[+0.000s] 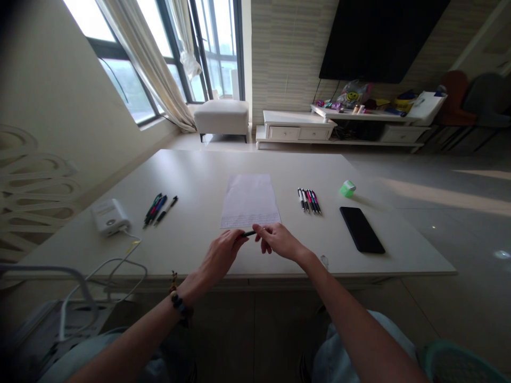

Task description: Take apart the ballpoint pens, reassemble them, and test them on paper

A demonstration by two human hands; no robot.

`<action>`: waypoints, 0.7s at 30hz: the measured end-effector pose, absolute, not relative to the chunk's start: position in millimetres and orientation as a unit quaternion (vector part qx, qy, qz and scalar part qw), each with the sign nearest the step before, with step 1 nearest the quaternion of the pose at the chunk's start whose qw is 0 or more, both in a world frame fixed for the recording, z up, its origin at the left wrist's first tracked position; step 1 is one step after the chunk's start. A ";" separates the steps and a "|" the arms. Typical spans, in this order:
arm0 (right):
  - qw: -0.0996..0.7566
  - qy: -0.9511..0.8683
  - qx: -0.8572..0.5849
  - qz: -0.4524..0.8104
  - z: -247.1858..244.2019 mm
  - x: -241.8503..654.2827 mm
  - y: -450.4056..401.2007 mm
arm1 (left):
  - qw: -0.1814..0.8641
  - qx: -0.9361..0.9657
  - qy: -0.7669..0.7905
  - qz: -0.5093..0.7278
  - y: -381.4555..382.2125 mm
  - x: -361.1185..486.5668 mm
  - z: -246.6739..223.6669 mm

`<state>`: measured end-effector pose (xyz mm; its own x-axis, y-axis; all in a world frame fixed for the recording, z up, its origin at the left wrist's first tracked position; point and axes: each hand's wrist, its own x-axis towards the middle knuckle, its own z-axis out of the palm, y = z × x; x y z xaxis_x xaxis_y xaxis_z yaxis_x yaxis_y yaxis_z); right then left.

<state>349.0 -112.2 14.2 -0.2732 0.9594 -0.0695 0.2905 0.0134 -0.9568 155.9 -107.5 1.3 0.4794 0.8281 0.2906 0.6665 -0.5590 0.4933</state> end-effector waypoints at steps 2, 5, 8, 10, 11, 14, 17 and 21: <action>0.359 -0.632 -0.487 0.485 17.1 350.9 -110.4 | 0.155 0.844 0.444 0.257 -107.2 156.4 1.7; 0.381 -0.642 -0.498 0.442 17.0 349.6 -109.9 | 0.156 0.843 0.444 0.263 -106.3 157.0 1.5; 0.371 -0.652 -0.543 0.378 12.4 343.8 -112.6 | 0.159 0.844 0.442 0.258 -106.1 156.7 0.5; 0.361 -0.665 -0.564 0.331 10.5 340.5 -114.6 | 0.156 0.851 0.438 0.243 -106.7 156.4 -0.4; 0.359 -0.670 -0.568 0.314 10.4 339.6 -115.3 | 0.151 0.855 0.436 0.236 -107.1 156.2 -0.8; 0.349 -0.674 -0.559 0.334 13.6 340.1 -116.0 | 0.144 0.858 0.435 0.232 -107.6 156.0 -1.0; 0.350 -0.673 -0.523 0.387 17.4 343.1 -115.9 | 0.163 0.848 0.438 0.252 -106.1 155.9 -0.1; 0.360 -0.665 -0.523 0.394 15.9 345.3 -115.9 | 0.187 0.846 0.417 0.275 -104.0 156.1 0.2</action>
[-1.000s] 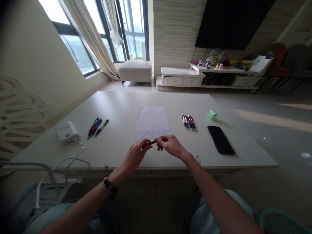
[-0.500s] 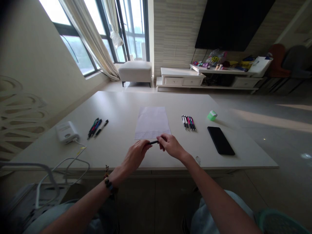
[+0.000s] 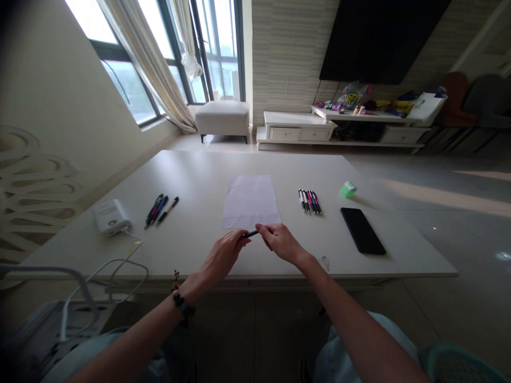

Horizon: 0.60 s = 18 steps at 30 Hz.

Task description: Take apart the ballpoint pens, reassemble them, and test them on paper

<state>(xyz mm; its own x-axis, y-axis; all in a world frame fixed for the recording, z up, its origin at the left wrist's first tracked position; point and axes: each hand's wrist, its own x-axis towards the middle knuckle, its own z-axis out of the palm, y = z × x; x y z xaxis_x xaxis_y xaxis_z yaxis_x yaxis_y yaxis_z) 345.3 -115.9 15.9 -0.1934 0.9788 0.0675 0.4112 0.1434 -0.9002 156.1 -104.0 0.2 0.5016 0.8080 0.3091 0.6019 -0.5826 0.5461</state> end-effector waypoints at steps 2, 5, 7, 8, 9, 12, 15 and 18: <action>0.346 -0.658 -0.527 0.411 14.1 345.6 -115.7 | 0.185 0.849 0.416 0.269 -103.9 156.3 0.0; 0.344 -0.659 -0.507 0.438 13.2 345.8 -115.2 | 0.180 0.851 0.417 0.263 -104.7 156.6 0.2; 0.352 -0.660 -0.508 0.427 13.3 345.6 -115.0 | 0.179 0.852 0.413 0.266 -105.2 156.8 0.5; 0.349 -0.661 -0.516 0.417 13.5 345.5 -115.1 | 0.177 0.854 0.412 0.265 -105.3 156.8 0.5; 0.341 -0.663 -0.524 0.412 13.8 345.4 -115.2 | 0.174 0.855 0.412 0.261 -105.2 156.9 0.4; 0.320 -0.666 -0.521 0.428 15.5 346.5 -116.0 | 0.163 0.856 0.418 0.257 -104.5 156.6 -0.4; 0.324 -0.670 -0.510 0.432 16.8 348.3 -116.9 | 0.166 0.855 0.414 0.265 -103.8 156.4 -0.3; 0.323 -0.667 -0.528 0.415 16.5 348.7 -117.6 | 0.170 0.856 0.409 0.267 -103.7 156.6 0.6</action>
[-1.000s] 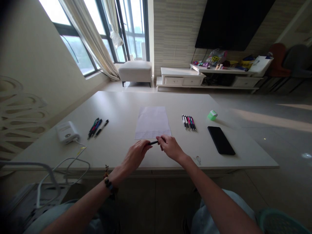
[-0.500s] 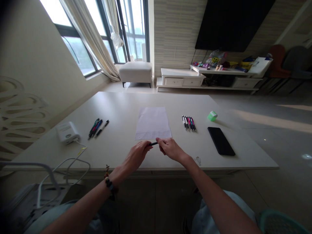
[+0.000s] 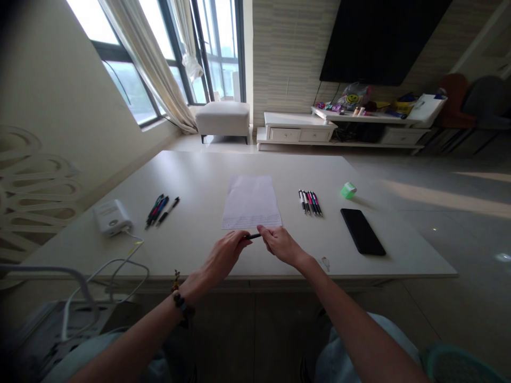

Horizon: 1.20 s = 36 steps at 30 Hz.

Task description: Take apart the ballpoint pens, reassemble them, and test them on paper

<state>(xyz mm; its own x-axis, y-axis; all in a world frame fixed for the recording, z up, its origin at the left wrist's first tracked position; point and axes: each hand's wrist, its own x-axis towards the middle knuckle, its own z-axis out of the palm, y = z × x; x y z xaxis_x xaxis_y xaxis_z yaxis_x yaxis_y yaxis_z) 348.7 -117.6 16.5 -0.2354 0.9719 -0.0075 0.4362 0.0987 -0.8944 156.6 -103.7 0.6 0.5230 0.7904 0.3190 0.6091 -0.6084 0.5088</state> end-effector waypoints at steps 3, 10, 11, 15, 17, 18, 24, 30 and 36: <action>0.330 -0.666 -0.519 0.422 16.8 347.7 -118.0 | 0.170 0.854 0.411 0.271 -103.6 157.1 1.2; 0.332 -0.668 -0.527 0.406 20.2 348.2 -118.7 | 0.178 0.852 0.403 0.283 -104.0 156.5 1.9; 0.333 -0.672 -0.526 0.402 20.5 348.5 -118.9 | 0.180 0.851 0.402 0.285 -104.3 156.4 2.3; 0.333 -0.669 -0.538 0.389 21.3 348.2 -120.2 | 0.185 0.855 0.399 0.277 -105.4 157.0 4.2; 0.334 -0.673 -0.526 0.398 22.0 347.1 -120.7 | 0.187 0.854 0.399 0.278 -105.6 157.5 4.8; 0.335 -0.675 -0.520 0.402 22.3 346.6 -120.9 | 0.189 0.853 0.400 0.279 -105.6 157.6 5.0; 0.343 -0.667 -0.517 0.412 22.2 345.2 -121.0 | 0.191 0.852 0.399 0.279 -105.6 157.4 5.1; 0.346 -0.660 -0.532 0.402 22.4 345.4 -120.7 | 0.188 0.853 0.399 0.278 -106.0 157.4 6.0; 0.351 -0.682 -0.508 0.392 24.8 344.3 -121.9 | 0.185 0.855 0.392 0.284 -105.7 156.3 7.0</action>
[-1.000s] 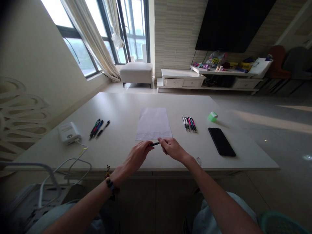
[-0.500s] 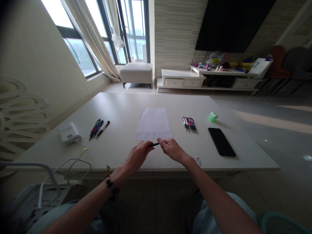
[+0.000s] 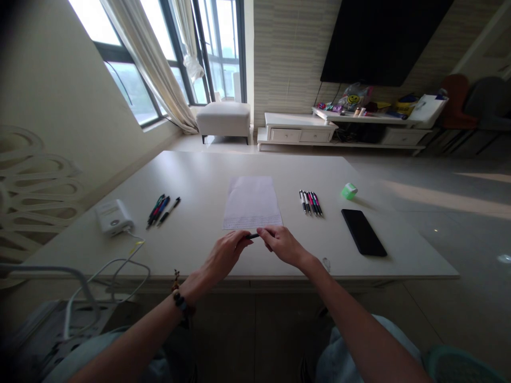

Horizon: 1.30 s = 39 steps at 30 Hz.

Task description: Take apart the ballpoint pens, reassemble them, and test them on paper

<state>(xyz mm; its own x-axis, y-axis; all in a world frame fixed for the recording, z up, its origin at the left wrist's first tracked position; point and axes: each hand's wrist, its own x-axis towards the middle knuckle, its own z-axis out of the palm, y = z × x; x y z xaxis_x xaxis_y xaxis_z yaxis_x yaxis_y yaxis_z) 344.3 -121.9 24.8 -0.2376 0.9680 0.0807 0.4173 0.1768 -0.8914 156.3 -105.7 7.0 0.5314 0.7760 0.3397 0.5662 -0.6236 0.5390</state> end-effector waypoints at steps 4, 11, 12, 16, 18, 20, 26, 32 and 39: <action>0.388 -0.628 -0.520 0.430 17.0 338.3 -119.9 | 0.141 0.870 0.391 0.267 -107.2 154.9 5.1; 0.412 -0.617 -0.509 0.436 22.2 339.7 -119.9 | 0.390 0.709 0.444 0.384 -102.1 160.9 9.9; 0.420 -0.623 -0.516 0.412 22.9 339.5 -121.2 | 0.463 0.646 0.445 0.413 -100.0 162.0 10.5; 0.397 -0.686 -0.502 0.347 18.9 330.3 -129.9 | 0.663 0.425 0.394 0.474 -92.5 163.5 8.7; 0.390 -0.705 -0.478 0.349 15.4 322.2 -134.8 | 0.700 0.391 0.373 0.467 -91.5 164.0 5.4; 0.411 -0.710 -0.460 0.341 14.3 315.2 -138.0 | 0.716 0.395 0.365 0.446 -92.9 166.3 1.4; 0.591 -0.550 -0.521 0.277 29.0 330.1 -121.0 | 0.660 0.549 0.387 0.337 -102.1 177.6 -7.2; 0.680 -0.290 -0.431 0.518 39.5 388.0 -92.1 | 0.195 0.858 0.415 0.232 -101.5 169.6 -22.6; 0.651 -0.267 -0.361 0.612 44.1 412.3 -99.5 | 0.091 0.890 0.430 0.121 -97.7 163.1 -34.7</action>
<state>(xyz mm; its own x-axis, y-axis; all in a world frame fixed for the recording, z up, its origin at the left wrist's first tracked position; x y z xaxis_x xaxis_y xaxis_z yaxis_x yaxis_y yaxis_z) 412.3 -99.5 44.1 0.1083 0.9896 -0.0948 -0.6041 -0.0102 -0.7968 163.1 -97.7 -34.7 0.6013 0.7871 0.1373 0.7431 -0.6141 0.2658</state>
